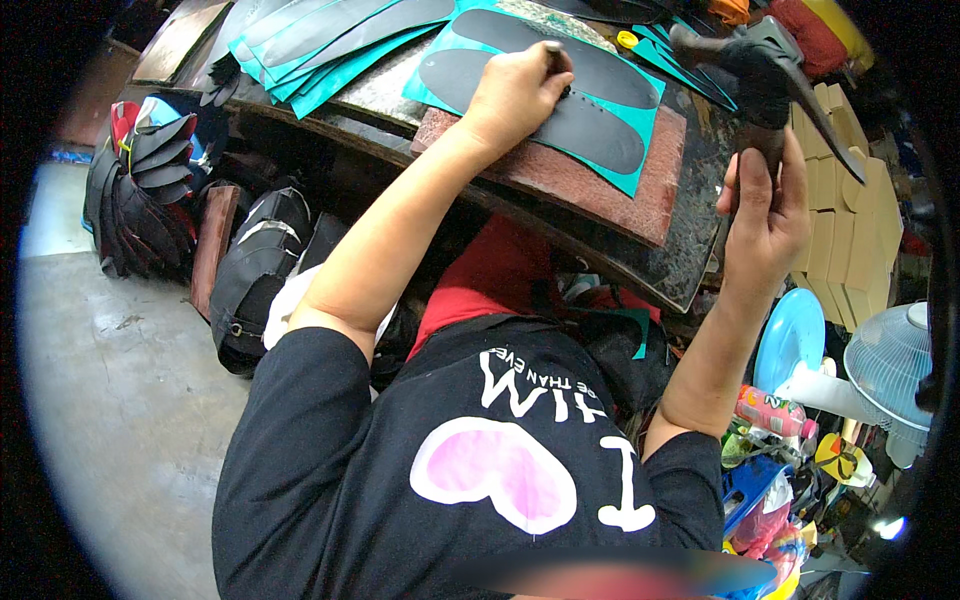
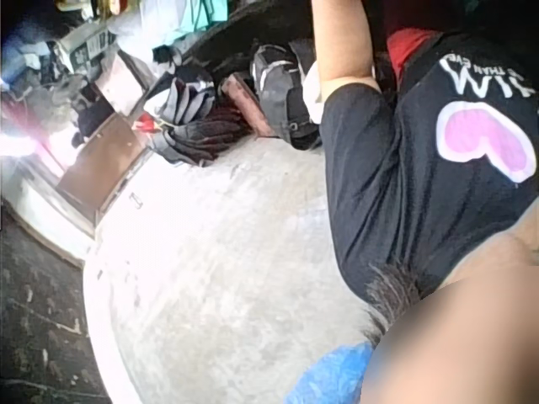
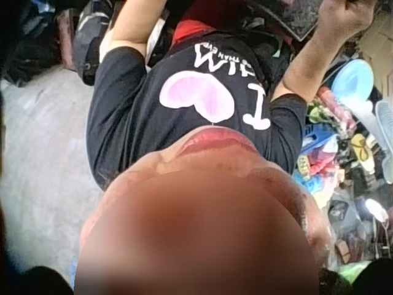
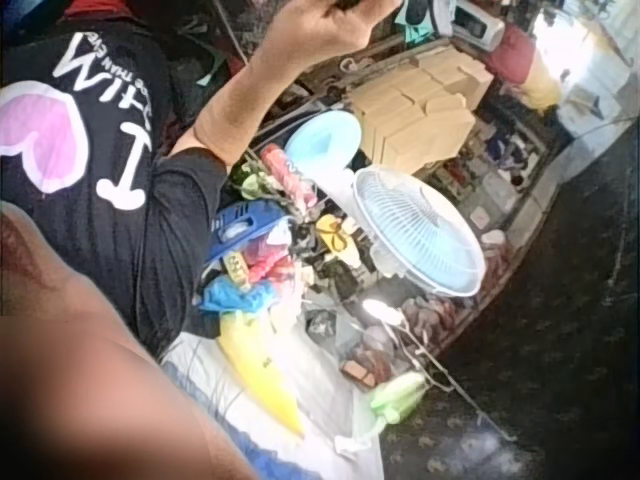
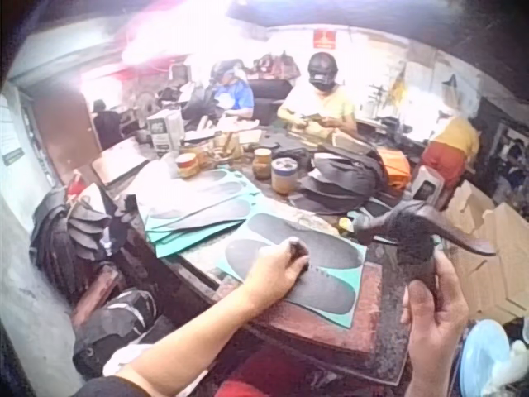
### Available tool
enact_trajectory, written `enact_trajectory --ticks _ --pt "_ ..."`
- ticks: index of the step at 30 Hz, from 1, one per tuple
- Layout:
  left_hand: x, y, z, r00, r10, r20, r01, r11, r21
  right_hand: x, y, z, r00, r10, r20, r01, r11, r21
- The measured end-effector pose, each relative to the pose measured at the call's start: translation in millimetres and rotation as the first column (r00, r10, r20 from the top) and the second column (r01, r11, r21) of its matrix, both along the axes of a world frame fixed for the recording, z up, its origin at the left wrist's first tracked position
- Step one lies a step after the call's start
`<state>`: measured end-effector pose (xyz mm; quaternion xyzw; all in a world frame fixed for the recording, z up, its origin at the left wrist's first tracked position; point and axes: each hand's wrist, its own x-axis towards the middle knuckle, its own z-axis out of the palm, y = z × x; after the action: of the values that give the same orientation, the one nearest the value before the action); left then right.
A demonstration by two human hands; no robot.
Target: The person uses a hammer and a small metal punch to repeatedly tap along the edge of a black shoe insole placed on a workbench. They reposition the insole several times and continue tapping along its perimeter. The insole is then set aside and another insole is brought into view for the same process.
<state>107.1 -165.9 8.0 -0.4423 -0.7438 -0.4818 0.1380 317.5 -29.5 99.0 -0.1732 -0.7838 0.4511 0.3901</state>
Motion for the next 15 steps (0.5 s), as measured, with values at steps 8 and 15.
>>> enact_trajectory --ticks 8,15 --pt "5 9 -4 0.907 0.063 0.417 -0.132 0.981 0.140 -3 17 -42 0.943 -0.192 0.273 0.041 0.879 0.475" --pt "-5 8 -10 0.961 -0.039 0.274 0.018 0.997 0.077 16 11 -1 0.997 -0.065 0.050 0.048 0.954 0.295"
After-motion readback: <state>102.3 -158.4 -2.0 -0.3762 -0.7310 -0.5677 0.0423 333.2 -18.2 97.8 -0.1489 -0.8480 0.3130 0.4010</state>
